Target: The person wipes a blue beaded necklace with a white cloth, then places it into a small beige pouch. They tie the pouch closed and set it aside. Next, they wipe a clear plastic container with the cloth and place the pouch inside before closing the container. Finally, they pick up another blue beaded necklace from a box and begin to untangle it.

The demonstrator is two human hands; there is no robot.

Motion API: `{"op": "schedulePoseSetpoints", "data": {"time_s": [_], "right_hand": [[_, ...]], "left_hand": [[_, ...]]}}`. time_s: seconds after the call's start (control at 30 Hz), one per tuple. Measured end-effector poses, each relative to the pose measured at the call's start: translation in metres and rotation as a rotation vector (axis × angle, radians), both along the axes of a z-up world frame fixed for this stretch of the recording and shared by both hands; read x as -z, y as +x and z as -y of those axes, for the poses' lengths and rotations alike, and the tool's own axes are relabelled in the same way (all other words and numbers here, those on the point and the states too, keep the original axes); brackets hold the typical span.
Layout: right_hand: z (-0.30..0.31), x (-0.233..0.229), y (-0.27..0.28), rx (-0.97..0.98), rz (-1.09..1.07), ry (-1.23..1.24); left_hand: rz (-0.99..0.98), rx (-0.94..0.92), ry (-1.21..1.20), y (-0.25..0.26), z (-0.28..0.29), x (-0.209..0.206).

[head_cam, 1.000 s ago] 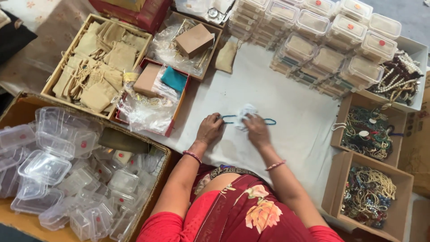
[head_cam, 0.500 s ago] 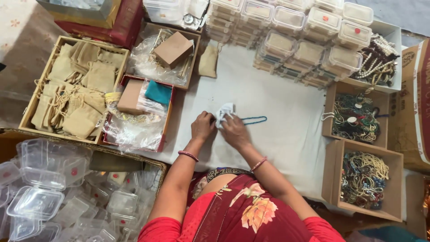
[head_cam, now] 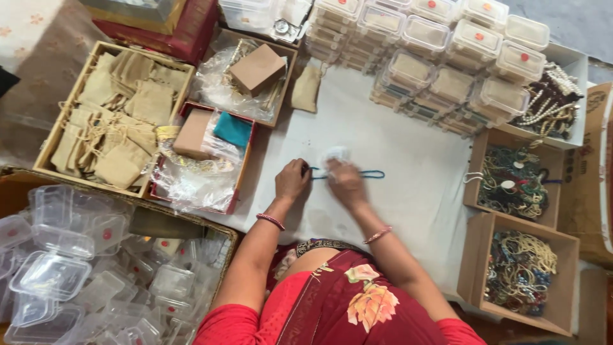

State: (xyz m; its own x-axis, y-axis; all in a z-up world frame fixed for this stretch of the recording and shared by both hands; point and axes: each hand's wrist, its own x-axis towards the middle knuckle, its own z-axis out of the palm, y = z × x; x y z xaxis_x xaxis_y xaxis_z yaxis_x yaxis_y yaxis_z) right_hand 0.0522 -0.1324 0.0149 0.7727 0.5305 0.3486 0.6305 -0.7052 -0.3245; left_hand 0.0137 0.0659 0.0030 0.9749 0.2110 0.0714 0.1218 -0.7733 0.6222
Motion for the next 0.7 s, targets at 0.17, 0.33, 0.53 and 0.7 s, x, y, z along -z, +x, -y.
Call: {"op": "schedulePoseSetpoints", "data": {"time_s": [0.17,0.33,0.53,0.7], "right_hand": [[0.024,-0.009,-0.013,-0.035,0.226,-0.091],[0.126,0.020,0.010,0.160,0.274,-0.070],[0.061,0.027,0.022,0.269,0.288,0.062],[-0.023,-0.013,-0.025,-0.172,0.168,0.006]], "left_hand": [[0.072,-0.020,0.069,-0.003,0.010,0.005],[0.122,-0.028,0.153,-0.009,0.010,0.003],[0.150,-0.002,0.102,-0.008,0.010,-0.010],[0.019,-0.041,0.050,-0.009,0.008,-0.009]]}}
